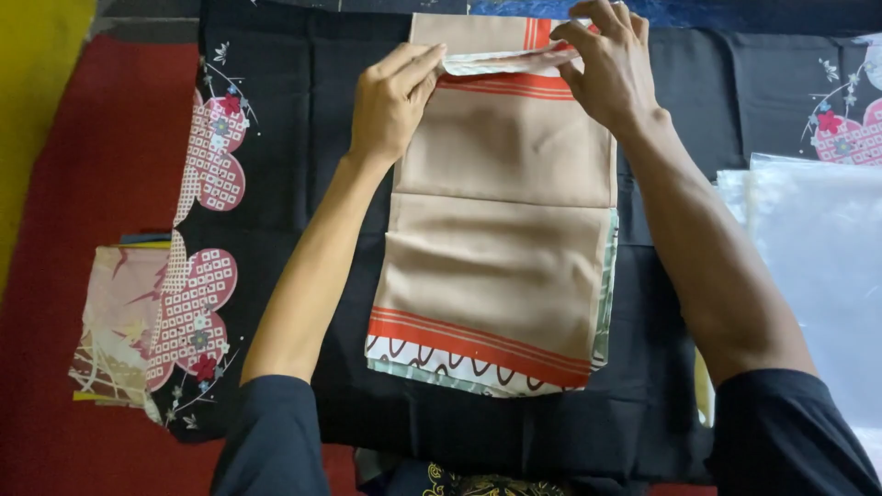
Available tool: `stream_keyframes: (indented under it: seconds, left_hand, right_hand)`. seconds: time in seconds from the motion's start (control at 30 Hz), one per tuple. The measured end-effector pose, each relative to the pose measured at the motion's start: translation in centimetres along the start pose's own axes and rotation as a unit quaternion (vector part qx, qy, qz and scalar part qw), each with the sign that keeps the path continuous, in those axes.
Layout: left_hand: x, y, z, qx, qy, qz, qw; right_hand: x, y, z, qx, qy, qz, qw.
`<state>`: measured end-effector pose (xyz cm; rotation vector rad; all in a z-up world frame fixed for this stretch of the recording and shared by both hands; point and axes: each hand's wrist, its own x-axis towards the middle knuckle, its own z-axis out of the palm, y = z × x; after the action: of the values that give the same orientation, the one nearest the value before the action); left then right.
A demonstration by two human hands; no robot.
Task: The person cleans a folded piece of patterned fabric by rolling a lint roller repeatedly across its surface, then refolds the fabric and continues rolling the lint roller over the newly exposed sections.
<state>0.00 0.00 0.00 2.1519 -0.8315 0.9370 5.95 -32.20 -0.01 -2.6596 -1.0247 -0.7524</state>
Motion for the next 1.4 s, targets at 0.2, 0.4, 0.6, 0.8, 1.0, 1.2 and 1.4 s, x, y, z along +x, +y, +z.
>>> stream_keyframes:
  seconds: [0.2,0.4,0.6,0.8,1.0,1.2,1.4]
  left_hand:
    - [-0.8,3.6,-3.0,-0.082,-0.009,-0.002,0.997]
    - [-2.9,8.4,-10.0,-0.166,-0.071,-0.046,0.982]
    - [-4.8,12.5,-18.6,-0.332,-0.342,-0.162,0.864]
    - [-4.2,12.1,-18.9,-0.472,-0.514,-0.203,0.687]
    - [-2.7,4.7,-10.6,-0.231,-0.246,-0.332,0.881]
    - [-1.3,-5.8,1.0,0.005,-0.187,-0.201,0.962]
    - [1.9,-7.9,5.2,0.118,-0.245,-0.19,0.943]
  right_hand:
    - [-1.2,-0.3,-2.0,-0.098,-0.006,-0.055,0.994]
    - [-3.4,-5.6,-12.7,-0.102,-0.142,-0.069,0.982]
    - [-8.0,-12.8,-20.1,0.242,-0.474,-0.115,0.838]
    - [-7.2,-9.2,-17.2,0.272,-0.582,-0.006,0.767]
    - [-0.7,2.1,-6.3,0.05,-0.202,-0.034,0.978]
    - [0.9,10.2,6.1,0.1,-0.234,0.109,0.961]
    - [3.3,7.3,3.6,0.063,-0.206,0.09,0.973]
